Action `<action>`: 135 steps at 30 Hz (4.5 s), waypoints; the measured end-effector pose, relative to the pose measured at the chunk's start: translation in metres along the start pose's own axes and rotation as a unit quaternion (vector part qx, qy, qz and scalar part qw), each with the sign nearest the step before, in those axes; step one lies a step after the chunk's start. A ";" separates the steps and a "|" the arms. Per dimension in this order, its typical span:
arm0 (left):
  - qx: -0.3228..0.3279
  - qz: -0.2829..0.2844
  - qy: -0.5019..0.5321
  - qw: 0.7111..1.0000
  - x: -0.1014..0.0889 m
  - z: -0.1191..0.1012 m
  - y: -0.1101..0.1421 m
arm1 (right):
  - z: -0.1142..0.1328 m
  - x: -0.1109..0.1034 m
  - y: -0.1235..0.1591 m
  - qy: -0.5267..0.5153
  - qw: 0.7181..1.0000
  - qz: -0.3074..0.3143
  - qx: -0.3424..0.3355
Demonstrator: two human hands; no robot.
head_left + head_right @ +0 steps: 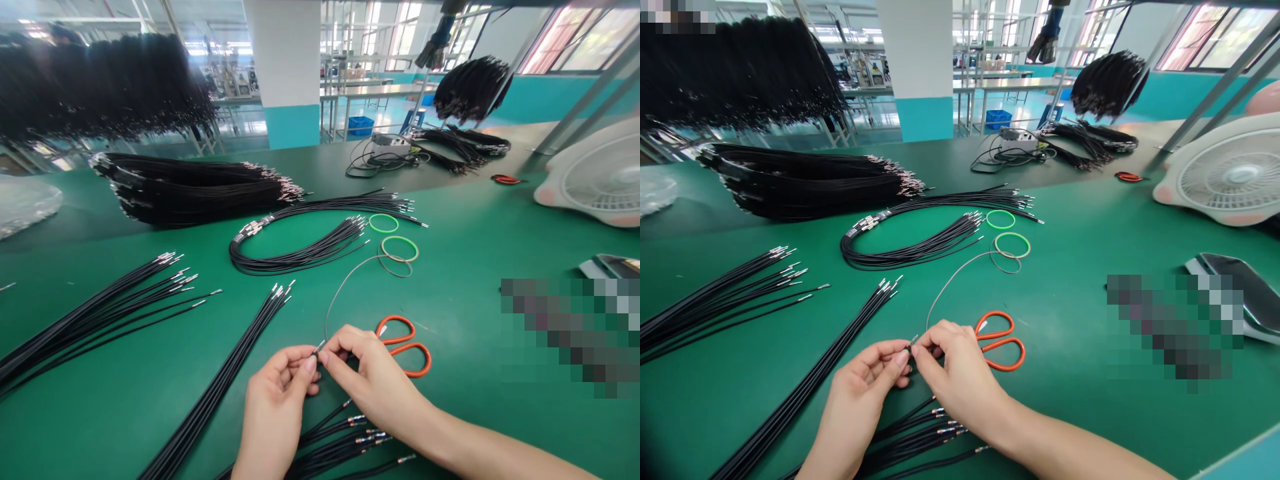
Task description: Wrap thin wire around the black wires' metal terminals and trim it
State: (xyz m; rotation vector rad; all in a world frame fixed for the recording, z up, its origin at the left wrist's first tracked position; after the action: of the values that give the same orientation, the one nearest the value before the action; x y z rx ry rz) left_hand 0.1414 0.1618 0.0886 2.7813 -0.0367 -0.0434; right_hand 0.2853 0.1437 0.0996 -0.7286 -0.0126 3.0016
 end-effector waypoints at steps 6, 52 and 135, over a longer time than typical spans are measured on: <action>0.004 0.034 -0.005 0.999 -0.005 0.002 -0.003 | 0.000 0.002 0.000 0.033 0.999 0.000 -0.016; 0.467 0.149 -0.295 0.820 -0.016 -0.015 0.022 | 0.005 -0.026 0.000 -0.256 0.942 0.131 0.171; 0.076 0.221 -0.243 0.941 -0.005 0.005 -0.005 | -0.003 -0.060 0.005 -0.056 0.981 0.168 0.084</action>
State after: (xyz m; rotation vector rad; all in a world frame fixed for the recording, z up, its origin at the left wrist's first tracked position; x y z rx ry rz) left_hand 0.1367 0.1651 0.0818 2.7679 -0.8143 -0.6320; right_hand 0.3404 0.1359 0.1241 -0.5978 0.3947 3.3014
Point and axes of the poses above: each hand's wrist, its own y-axis away from the middle knuckle, its own x-axis out of the palm, z = x × y, the point moved 2 cm from there along -y, towards the middle knuckle, and after that the axes turned 3 degrees about -z, right-handed, at the moved point
